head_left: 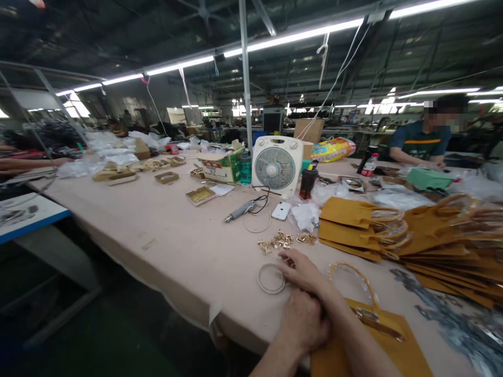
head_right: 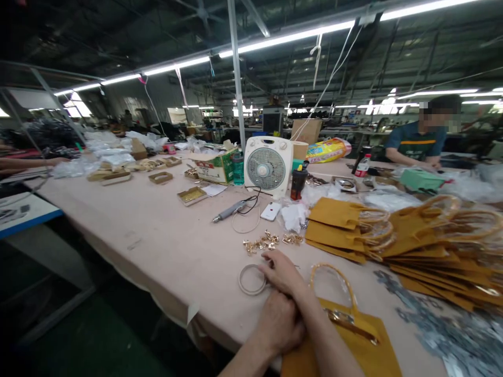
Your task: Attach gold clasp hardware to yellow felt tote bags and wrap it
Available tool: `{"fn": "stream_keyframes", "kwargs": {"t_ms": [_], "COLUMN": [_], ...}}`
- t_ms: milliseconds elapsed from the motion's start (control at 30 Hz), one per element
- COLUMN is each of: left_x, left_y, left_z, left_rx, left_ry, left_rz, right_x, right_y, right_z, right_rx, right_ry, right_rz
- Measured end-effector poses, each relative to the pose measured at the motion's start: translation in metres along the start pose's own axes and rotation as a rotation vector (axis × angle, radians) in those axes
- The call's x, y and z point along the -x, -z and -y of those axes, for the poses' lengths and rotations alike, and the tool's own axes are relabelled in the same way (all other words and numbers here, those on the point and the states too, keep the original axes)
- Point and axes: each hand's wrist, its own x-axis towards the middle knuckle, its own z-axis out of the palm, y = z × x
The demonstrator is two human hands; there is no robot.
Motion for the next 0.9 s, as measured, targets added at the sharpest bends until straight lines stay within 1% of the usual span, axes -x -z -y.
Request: {"fn": "stream_keyframes", "kwargs": {"t_ms": [67, 133, 200, 267, 367, 433, 467, 567, 633, 733, 833, 900], "left_x": [0.000, 0.003, 0.008, 0.015, 0.028, 0.034, 0.036, 0.041, 0.045, 0.050, 0.052, 0.051], "left_y": [0.001, 0.002, 0.007, 0.016, 0.037, 0.054, 0.061, 0.078, 0.081, 0.079, 0.077, 0.077], "left_z": [-0.002, -0.006, -0.010, -0.013, -0.009, 0.001, 0.008, 0.030, 0.041, 0.049, 0.049, 0.047], "left_rx": [-0.028, -0.045, -0.036, 0.003, 0.068, 0.074, 0.064, 0.016, -0.015, -0.080, -0.176, -0.229], "left_ry": [-0.029, -0.060, -0.095, -0.110, -0.029, 0.061, 0.096, 0.140, 0.146, 0.190, 0.264, 0.285], "left_rz": [-0.011, -0.024, -0.062, -0.130, -0.271, -0.337, -0.350, -0.301, -0.235, -0.166, -0.156, -0.160], "right_x": [0.007, 0.016, 0.028, 0.039, 0.055, 0.061, 0.063, 0.063, 0.062, 0.061, 0.063, 0.066], "right_y": [0.007, 0.016, 0.023, 0.027, 0.024, 0.018, 0.014, 0.004, -0.003, -0.010, -0.014, -0.015], "right_z": [-0.001, -0.001, -0.002, -0.004, -0.007, -0.005, -0.003, 0.003, 0.006, 0.008, 0.008, 0.007], "right_rx": [-0.077, -0.155, -0.243, -0.326, -0.357, -0.269, -0.194, 0.065, 0.153, 0.155, 0.168, 0.185], "right_ry": [-0.006, -0.023, -0.062, -0.100, -0.084, -0.032, -0.006, 0.042, 0.059, 0.111, 0.119, 0.105], "right_rz": [-0.073, -0.118, -0.139, -0.143, -0.086, -0.011, 0.021, 0.046, 0.037, 0.048, 0.041, 0.025]}}
